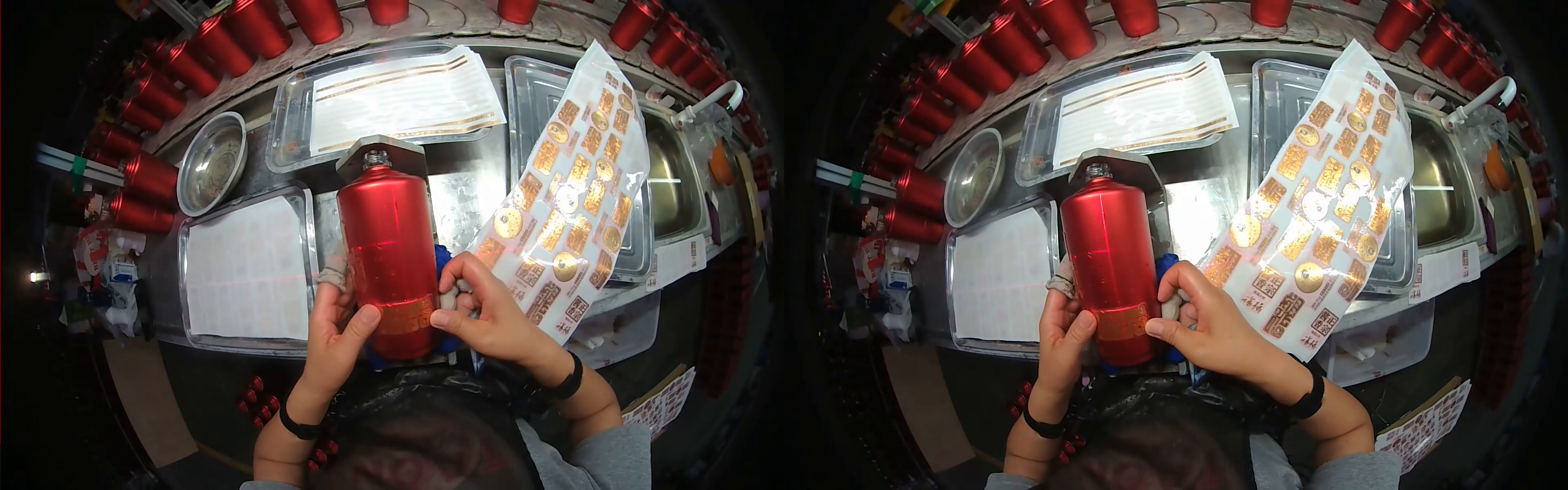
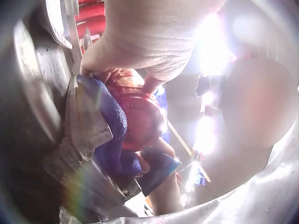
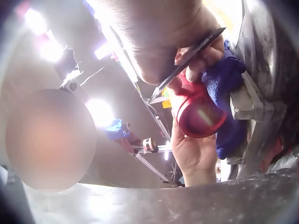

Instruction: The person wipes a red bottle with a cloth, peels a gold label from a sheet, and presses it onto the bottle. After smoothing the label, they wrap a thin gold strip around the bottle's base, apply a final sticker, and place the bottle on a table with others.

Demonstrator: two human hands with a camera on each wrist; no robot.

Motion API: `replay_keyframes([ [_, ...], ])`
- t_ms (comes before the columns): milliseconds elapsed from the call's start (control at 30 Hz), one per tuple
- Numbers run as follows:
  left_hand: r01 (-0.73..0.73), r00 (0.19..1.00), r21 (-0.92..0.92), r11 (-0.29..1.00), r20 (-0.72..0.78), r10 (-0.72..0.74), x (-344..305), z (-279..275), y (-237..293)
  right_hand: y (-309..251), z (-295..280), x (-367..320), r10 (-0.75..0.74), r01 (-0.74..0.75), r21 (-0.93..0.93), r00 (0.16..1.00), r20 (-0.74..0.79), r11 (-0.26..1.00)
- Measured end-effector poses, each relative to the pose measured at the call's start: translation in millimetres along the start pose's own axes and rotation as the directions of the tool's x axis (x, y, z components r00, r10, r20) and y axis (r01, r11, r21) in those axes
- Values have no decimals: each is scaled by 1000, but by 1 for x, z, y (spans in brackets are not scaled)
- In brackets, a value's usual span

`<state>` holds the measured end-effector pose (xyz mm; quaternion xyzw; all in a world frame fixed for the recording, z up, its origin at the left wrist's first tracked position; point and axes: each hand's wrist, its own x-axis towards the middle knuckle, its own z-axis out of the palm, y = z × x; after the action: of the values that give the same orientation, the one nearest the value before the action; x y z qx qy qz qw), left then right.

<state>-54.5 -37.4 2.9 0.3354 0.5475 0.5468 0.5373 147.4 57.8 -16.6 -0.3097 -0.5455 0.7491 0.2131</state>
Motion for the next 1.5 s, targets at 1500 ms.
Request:
replay_keyframes([
  [1500,-112,993,41,993,41,111,3,0,-3,-5,6,3,5,-4,23,999,-52,1000],
])
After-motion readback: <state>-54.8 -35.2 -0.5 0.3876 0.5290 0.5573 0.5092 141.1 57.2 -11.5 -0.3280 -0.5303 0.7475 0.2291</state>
